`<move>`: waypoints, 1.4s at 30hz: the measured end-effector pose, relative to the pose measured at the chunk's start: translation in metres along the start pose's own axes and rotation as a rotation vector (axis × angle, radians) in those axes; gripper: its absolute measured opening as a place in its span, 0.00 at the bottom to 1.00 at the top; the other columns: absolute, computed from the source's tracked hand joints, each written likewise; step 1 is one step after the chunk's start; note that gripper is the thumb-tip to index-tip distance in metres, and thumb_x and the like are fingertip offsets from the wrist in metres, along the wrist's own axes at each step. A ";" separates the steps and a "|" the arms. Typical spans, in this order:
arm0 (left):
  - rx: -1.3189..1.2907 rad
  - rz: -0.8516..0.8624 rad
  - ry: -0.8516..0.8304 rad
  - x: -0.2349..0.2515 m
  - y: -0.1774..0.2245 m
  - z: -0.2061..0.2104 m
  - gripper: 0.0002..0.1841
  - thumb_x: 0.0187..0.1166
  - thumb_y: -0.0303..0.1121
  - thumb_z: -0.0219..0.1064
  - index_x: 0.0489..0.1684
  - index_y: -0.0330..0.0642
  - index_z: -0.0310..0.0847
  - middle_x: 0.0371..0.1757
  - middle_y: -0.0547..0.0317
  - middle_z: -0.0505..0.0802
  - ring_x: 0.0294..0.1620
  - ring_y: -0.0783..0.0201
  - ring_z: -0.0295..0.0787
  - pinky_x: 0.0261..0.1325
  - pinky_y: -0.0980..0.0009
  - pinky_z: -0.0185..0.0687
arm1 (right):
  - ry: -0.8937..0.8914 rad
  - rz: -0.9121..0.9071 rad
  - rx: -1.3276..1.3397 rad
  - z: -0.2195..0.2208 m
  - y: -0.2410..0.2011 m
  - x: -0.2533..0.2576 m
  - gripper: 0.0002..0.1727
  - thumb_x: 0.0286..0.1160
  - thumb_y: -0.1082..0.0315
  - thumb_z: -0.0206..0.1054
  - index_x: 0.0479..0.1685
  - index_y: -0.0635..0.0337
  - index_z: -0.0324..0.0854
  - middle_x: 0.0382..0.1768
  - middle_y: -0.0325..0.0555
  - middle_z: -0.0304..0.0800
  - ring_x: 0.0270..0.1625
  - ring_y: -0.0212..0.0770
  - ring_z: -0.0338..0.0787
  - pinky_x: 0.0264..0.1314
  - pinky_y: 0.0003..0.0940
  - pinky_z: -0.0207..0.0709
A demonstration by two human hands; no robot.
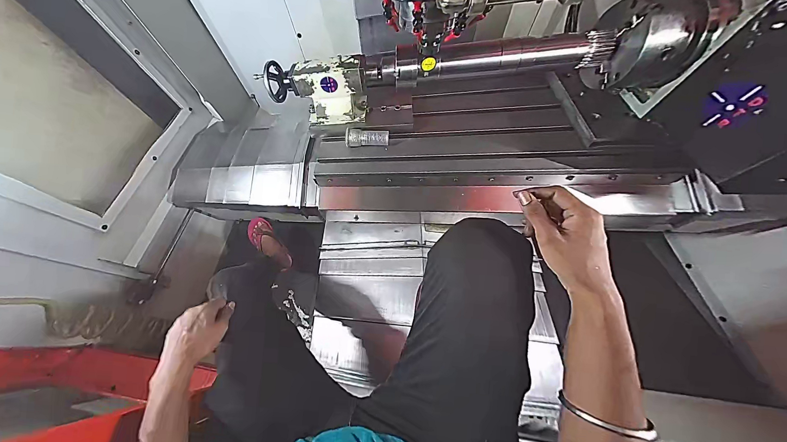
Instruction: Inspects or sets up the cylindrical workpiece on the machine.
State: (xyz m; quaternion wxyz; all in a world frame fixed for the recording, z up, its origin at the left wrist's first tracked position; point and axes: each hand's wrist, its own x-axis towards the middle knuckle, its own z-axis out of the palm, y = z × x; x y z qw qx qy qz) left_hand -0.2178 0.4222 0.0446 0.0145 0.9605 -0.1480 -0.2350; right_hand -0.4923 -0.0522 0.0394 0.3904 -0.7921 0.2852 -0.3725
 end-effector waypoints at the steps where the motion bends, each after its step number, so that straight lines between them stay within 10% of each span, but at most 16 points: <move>1: -0.016 0.103 0.119 0.010 -0.012 -0.005 0.26 0.90 0.51 0.53 0.50 0.37 0.91 0.51 0.35 0.94 0.58 0.34 0.90 0.62 0.29 0.77 | 0.003 -0.002 -0.025 0.000 -0.002 0.004 0.18 0.85 0.51 0.63 0.47 0.57 0.87 0.24 0.34 0.82 0.21 0.24 0.80 0.26 0.23 0.77; 5: -0.231 0.507 0.480 0.041 0.012 -0.070 0.31 0.90 0.54 0.46 0.31 0.38 0.87 0.30 0.52 0.91 0.34 0.53 0.89 0.41 0.42 0.81 | 0.009 -0.045 -0.135 0.001 -0.023 0.014 0.24 0.83 0.45 0.63 0.22 0.52 0.75 0.16 0.30 0.70 0.17 0.24 0.71 0.21 0.26 0.66; 12: -0.086 0.935 0.480 0.096 0.125 -0.164 0.22 0.89 0.49 0.52 0.68 0.47 0.80 0.58 0.57 0.92 0.59 0.58 0.91 0.65 0.44 0.83 | -0.182 -0.234 -0.171 -0.010 -0.058 0.026 0.21 0.83 0.42 0.60 0.35 0.48 0.84 0.21 0.23 0.76 0.21 0.17 0.71 0.23 0.17 0.65; 17: -0.021 0.974 0.182 0.133 0.162 -0.151 0.18 0.86 0.46 0.61 0.68 0.53 0.83 0.53 0.65 0.95 0.54 0.64 0.93 0.62 0.47 0.87 | -0.377 -0.226 -0.311 0.008 -0.067 0.023 0.23 0.84 0.39 0.59 0.55 0.45 0.89 0.30 0.27 0.88 0.32 0.22 0.84 0.36 0.27 0.80; 26: 0.059 0.671 -0.491 0.233 0.173 -0.070 0.30 0.88 0.50 0.60 0.87 0.48 0.66 0.68 0.42 0.89 0.68 0.46 0.87 0.76 0.42 0.74 | -0.546 -0.118 -0.487 0.038 -0.047 0.014 0.25 0.82 0.37 0.57 0.64 0.39 0.85 0.33 0.25 0.88 0.31 0.24 0.85 0.33 0.27 0.82; 34: -0.001 0.920 -0.389 0.234 0.229 -0.066 0.32 0.88 0.54 0.57 0.88 0.51 0.66 0.73 0.48 0.86 0.75 0.52 0.83 0.80 0.47 0.72 | -0.524 -0.019 -0.392 0.022 -0.040 0.014 0.25 0.83 0.37 0.57 0.67 0.39 0.84 0.37 0.20 0.89 0.37 0.17 0.86 0.40 0.18 0.83; 42: 0.064 1.005 -0.382 0.232 0.278 -0.055 0.30 0.88 0.54 0.57 0.86 0.50 0.68 0.72 0.48 0.87 0.73 0.53 0.84 0.80 0.47 0.72 | -0.424 -0.026 -0.713 0.020 -0.046 -0.004 0.28 0.82 0.36 0.52 0.64 0.40 0.84 0.34 0.30 0.90 0.31 0.34 0.89 0.32 0.42 0.82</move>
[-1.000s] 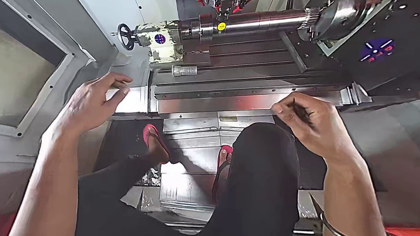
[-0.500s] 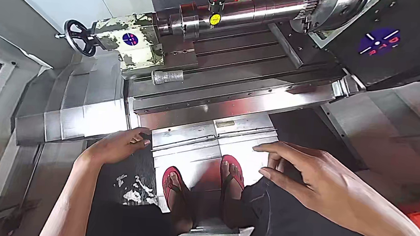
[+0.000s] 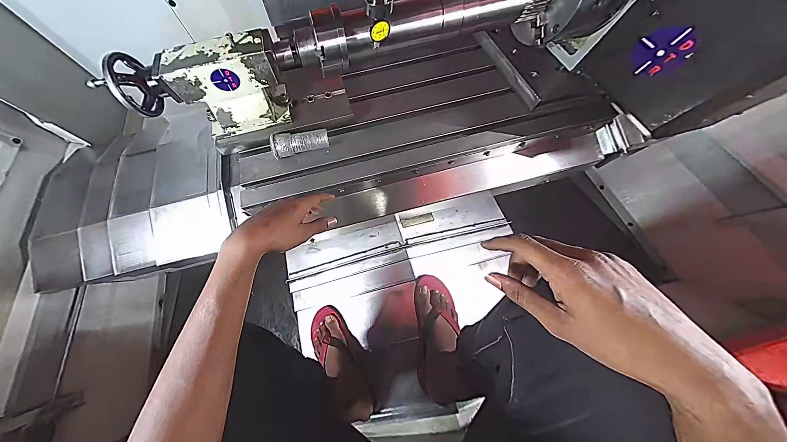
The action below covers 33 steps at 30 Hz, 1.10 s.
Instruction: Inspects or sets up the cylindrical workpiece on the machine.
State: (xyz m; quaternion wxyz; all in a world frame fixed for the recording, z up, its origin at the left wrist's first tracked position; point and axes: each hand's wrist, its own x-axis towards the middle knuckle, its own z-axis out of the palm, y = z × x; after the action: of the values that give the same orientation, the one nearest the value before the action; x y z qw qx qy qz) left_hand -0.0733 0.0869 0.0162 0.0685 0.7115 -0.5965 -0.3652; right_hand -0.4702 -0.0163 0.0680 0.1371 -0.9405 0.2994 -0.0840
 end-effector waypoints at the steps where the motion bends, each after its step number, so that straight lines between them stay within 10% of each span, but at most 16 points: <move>1: 0.000 0.003 0.007 -0.001 0.001 0.000 0.31 0.88 0.54 0.57 0.86 0.50 0.68 0.72 0.49 0.87 0.73 0.53 0.84 0.80 0.48 0.72 | 0.021 -0.006 -0.009 -0.001 0.000 -0.002 0.27 0.82 0.36 0.52 0.64 0.41 0.85 0.34 0.30 0.91 0.31 0.35 0.89 0.32 0.43 0.83; 6: -0.083 -0.043 0.005 -0.025 -0.011 -0.005 0.29 0.88 0.51 0.59 0.85 0.48 0.69 0.70 0.47 0.88 0.71 0.54 0.85 0.78 0.51 0.75 | 0.262 -0.066 0.242 -0.008 0.001 -0.009 0.16 0.86 0.51 0.60 0.48 0.46 0.93 0.28 0.29 0.91 0.26 0.19 0.86 0.28 0.19 0.81; 11: -0.071 -0.097 0.068 -0.033 -0.028 -0.018 0.26 0.88 0.49 0.61 0.81 0.48 0.73 0.65 0.49 0.91 0.67 0.55 0.87 0.74 0.47 0.76 | 0.389 -0.123 0.359 -0.015 0.003 -0.015 0.25 0.83 0.45 0.64 0.21 0.53 0.75 0.14 0.27 0.68 0.19 0.13 0.63 0.21 0.12 0.51; 17: -0.151 -0.130 -0.040 -0.019 -0.041 0.000 0.28 0.89 0.48 0.58 0.85 0.47 0.68 0.68 0.42 0.87 0.69 0.50 0.85 0.75 0.48 0.74 | 0.290 -0.091 0.237 -0.014 0.012 -0.015 0.24 0.82 0.40 0.61 0.47 0.48 0.90 0.21 0.27 0.78 0.21 0.20 0.71 0.23 0.20 0.65; 33: -0.143 -0.169 -0.025 -0.003 -0.046 0.009 0.30 0.88 0.40 0.60 0.88 0.40 0.62 0.76 0.31 0.80 0.75 0.43 0.80 0.79 0.45 0.70 | 0.165 -0.041 0.167 -0.027 0.024 -0.017 0.15 0.84 0.50 0.65 0.45 0.51 0.89 0.27 0.35 0.89 0.28 0.33 0.87 0.32 0.37 0.81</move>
State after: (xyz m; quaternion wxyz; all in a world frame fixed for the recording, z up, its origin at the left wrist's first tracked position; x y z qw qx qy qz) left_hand -0.0424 0.1058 -0.0134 0.0808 0.7479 -0.5077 -0.4200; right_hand -0.5033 -0.0314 0.0853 0.1881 -0.9217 0.2822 -0.1884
